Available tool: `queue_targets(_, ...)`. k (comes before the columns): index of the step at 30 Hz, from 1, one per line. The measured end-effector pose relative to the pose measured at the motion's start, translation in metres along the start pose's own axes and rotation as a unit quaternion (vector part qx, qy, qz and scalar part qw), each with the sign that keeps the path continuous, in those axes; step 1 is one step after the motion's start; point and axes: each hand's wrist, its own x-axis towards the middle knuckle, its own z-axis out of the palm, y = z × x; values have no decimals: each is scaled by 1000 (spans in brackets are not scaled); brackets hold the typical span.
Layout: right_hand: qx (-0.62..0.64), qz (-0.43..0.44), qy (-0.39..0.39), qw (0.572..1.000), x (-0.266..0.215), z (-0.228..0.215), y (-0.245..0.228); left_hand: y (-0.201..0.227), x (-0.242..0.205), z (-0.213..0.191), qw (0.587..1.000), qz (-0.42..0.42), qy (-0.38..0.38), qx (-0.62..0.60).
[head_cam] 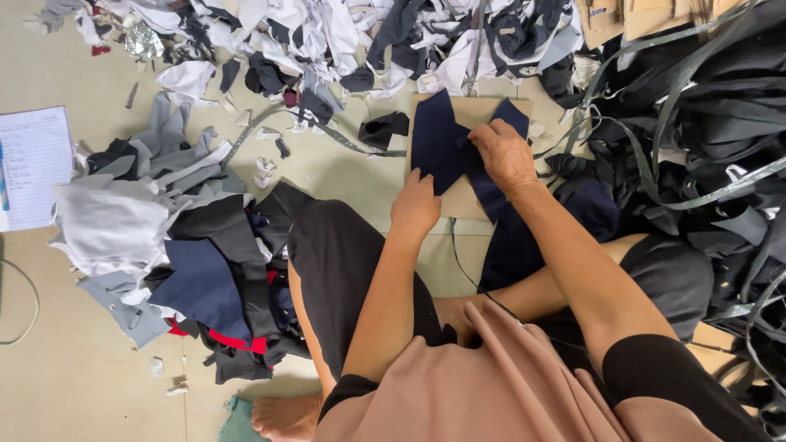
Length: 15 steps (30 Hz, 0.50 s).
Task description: The person sits on the floor and folds a dark blue garment by hand. They smooth the fabric, fold the sleeves and body, and place a small white fabric piece on top before setting the folded item down.
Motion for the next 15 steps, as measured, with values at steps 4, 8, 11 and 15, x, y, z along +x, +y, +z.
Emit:
queue_targets(4, 17, -2, -11, 1000, 1, -8, 3, 6, -4, -9, 1000, -9, -20, -9)
queue_targets(8, 72, -1, -65, 995, -15, -53, 8, 2, 0, -12, 999, -9, -44, -12)
queue_targets(11, 54, 49, -172, 982, -52, -77, 36, -2, 5, -13, 999, -7, -50, -19)
queue_targets(15, -82, 122, -355, 923, -110, -78, 78, 7, 0, -20, 997, -15, -55, -54)
